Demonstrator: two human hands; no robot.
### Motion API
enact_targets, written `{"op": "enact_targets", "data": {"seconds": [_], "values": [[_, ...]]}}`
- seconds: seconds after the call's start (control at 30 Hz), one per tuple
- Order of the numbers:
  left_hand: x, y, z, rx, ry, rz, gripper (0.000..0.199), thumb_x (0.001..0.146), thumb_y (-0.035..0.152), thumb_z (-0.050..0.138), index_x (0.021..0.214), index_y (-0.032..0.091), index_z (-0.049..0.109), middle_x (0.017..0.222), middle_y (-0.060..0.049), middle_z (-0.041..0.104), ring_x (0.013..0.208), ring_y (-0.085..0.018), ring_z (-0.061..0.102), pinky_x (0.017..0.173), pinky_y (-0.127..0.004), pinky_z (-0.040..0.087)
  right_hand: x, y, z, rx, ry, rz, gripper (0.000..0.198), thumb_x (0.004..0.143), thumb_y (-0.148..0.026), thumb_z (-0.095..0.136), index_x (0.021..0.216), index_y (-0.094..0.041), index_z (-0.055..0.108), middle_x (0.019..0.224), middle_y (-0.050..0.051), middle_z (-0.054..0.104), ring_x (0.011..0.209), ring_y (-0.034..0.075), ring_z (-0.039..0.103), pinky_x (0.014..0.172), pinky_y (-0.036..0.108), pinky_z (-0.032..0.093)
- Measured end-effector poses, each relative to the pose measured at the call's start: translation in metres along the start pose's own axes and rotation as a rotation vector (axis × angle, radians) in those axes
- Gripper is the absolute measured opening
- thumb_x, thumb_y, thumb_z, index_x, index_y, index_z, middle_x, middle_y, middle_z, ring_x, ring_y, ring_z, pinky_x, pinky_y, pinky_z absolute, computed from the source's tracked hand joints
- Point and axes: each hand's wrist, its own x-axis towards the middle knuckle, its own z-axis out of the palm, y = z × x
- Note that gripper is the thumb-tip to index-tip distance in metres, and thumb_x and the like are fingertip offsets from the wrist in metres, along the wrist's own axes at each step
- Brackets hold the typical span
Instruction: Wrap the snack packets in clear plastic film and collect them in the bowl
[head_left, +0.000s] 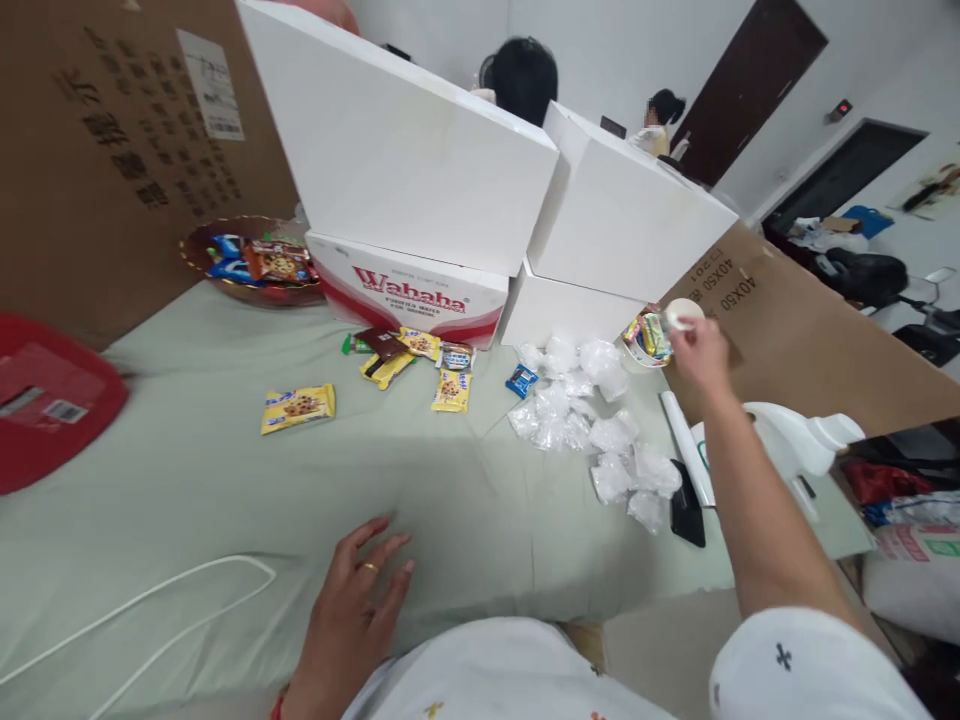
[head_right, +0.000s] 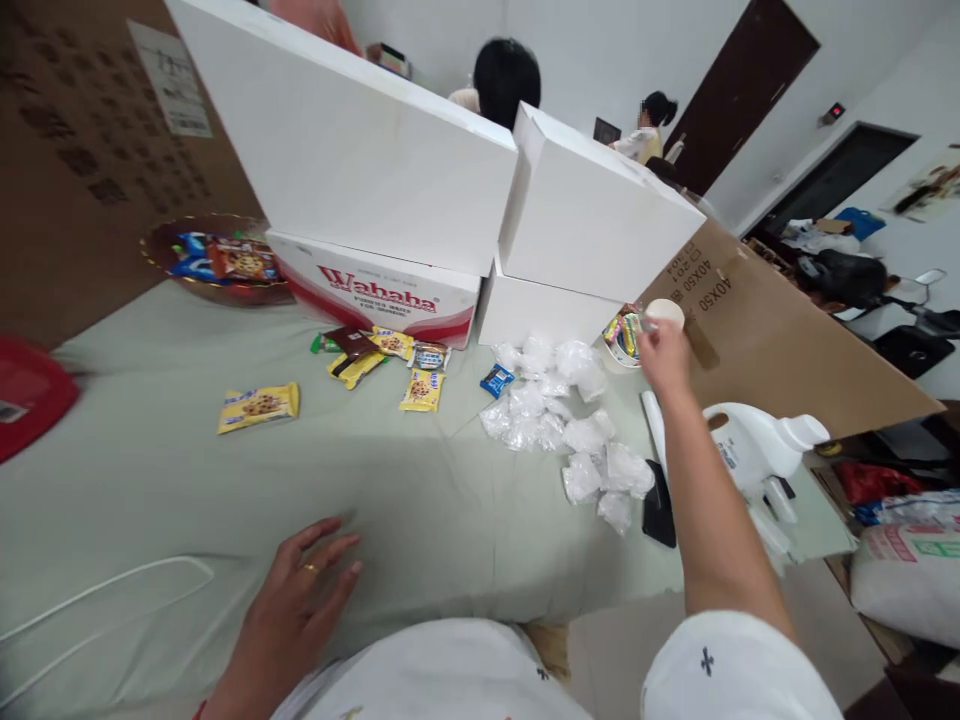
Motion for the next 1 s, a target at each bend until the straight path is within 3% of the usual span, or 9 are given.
{"op": "enact_targets", "data": {"seconds": [0.1, 0.2, 0.3, 0.37, 0.47, 0.6, 0.73, 0.93, 1.0], "values": [[0.019, -0.018, -0.012, 0.029, 0.072, -0.114, 0.020, 0.096, 0.042, 0.058, 0.100, 0.028, 0.072, 0.117, -0.008, 0.069, 0.105, -0.025, 0.069, 0.088, -0.040, 0.060, -0.135, -0.043, 0.037, 0.253, -0.244, -0.279, 0.030, 0.099, -0.036, 0.048, 0.096, -0.019, 0.073, 0.099, 0.012, 0.076, 0.090, 0.026, 0.072, 0.087, 0.041, 0.057], [0.066, -0.036, -0.022, -0.013, 0.203, -0.295, 0.025, 0.096, 0.041, 0.055, 0.087, 0.024, 0.070, 0.092, -0.005, 0.071, 0.088, -0.021, 0.069, 0.080, -0.034, 0.057, -0.265, -0.080, 0.069, 0.493, -0.567, -0.530, 0.030, 0.102, -0.026, 0.045, 0.100, -0.024, 0.075, 0.096, 0.007, 0.079, 0.087, 0.021, 0.076, 0.082, 0.034, 0.061], [0.137, -0.054, -0.023, -0.076, 0.505, -0.470, 0.019, 0.094, 0.034, 0.055, 0.085, 0.021, 0.066, 0.091, -0.005, 0.069, 0.091, -0.020, 0.067, 0.084, -0.032, 0.054, -0.335, -0.102, 0.089, 0.571, -0.641, -0.559, 0.032, 0.102, -0.023, 0.044, 0.111, -0.022, 0.075, 0.096, 0.008, 0.079, 0.086, 0.021, 0.077, 0.079, 0.033, 0.063], [0.190, -0.067, -0.019, -0.054, 0.656, -0.558, 0.016, 0.096, 0.027, 0.050, 0.089, 0.019, 0.063, 0.091, -0.006, 0.066, 0.090, -0.020, 0.065, 0.087, -0.034, 0.053, -0.347, -0.111, 0.098, 0.585, -0.602, -0.501, 0.030, 0.103, -0.024, 0.046, 0.112, -0.020, 0.075, 0.094, 0.009, 0.078, 0.082, 0.021, 0.077, 0.075, 0.032, 0.064], [0.261, -0.089, -0.014, -0.007, 0.704, -0.556, 0.015, 0.095, 0.019, 0.050, 0.102, 0.017, 0.063, 0.112, -0.013, 0.063, 0.105, -0.021, 0.062, 0.101, -0.037, 0.048, -0.344, -0.116, 0.106, 0.572, -0.513, -0.420, 0.028, 0.104, -0.027, 0.047, 0.106, -0.019, 0.074, 0.090, 0.008, 0.077, 0.078, 0.021, 0.077, 0.071, 0.030, 0.064], [0.323, -0.130, -0.026, 0.314, 0.395, -0.493, 0.049, 0.095, 0.021, 0.050, 0.143, 0.016, 0.051, 0.148, -0.018, 0.048, 0.133, -0.031, 0.049, 0.110, -0.043, 0.041, -0.344, -0.115, 0.111, 0.523, -0.428, -0.405, 0.028, 0.104, -0.030, 0.048, 0.104, -0.019, 0.074, 0.088, 0.008, 0.077, 0.075, 0.020, 0.076, 0.068, 0.029, 0.063], [0.347, -0.166, -0.051, 0.501, 0.044, -0.479, 0.065, 0.090, 0.020, 0.056, 0.153, 0.024, 0.045, 0.152, -0.015, 0.047, 0.128, -0.033, 0.053, 0.104, -0.043, 0.046, -0.350, -0.113, 0.115, 0.520, -0.409, -0.416, 0.028, 0.105, -0.030, 0.047, 0.105, -0.019, 0.073, 0.089, 0.008, 0.077, 0.076, 0.020, 0.077, 0.068, 0.029, 0.063], [0.339, -0.167, -0.066, 0.598, 0.039, -0.458, 0.045, 0.093, 0.025, 0.053, 0.137, 0.027, 0.064, 0.149, -0.016, 0.051, 0.139, -0.036, 0.042, 0.102, -0.045, 0.046, -0.350, -0.110, 0.119, 0.514, -0.432, -0.404, 0.028, 0.105, -0.029, 0.046, 0.104, -0.020, 0.073, 0.092, 0.007, 0.078, 0.079, 0.020, 0.077, 0.073, 0.029, 0.063], [0.332, -0.158, -0.063, 0.620, 0.006, -0.448, 0.037, 0.095, 0.026, 0.050, 0.127, 0.024, 0.071, 0.145, -0.016, 0.056, 0.134, -0.034, 0.048, 0.101, -0.044, 0.047, -0.350, -0.109, 0.119, 0.508, -0.431, -0.396, 0.030, 0.105, -0.031, 0.045, 0.104, -0.020, 0.073, 0.093, 0.008, 0.078, 0.080, 0.020, 0.077, 0.073, 0.030, 0.063]]}}
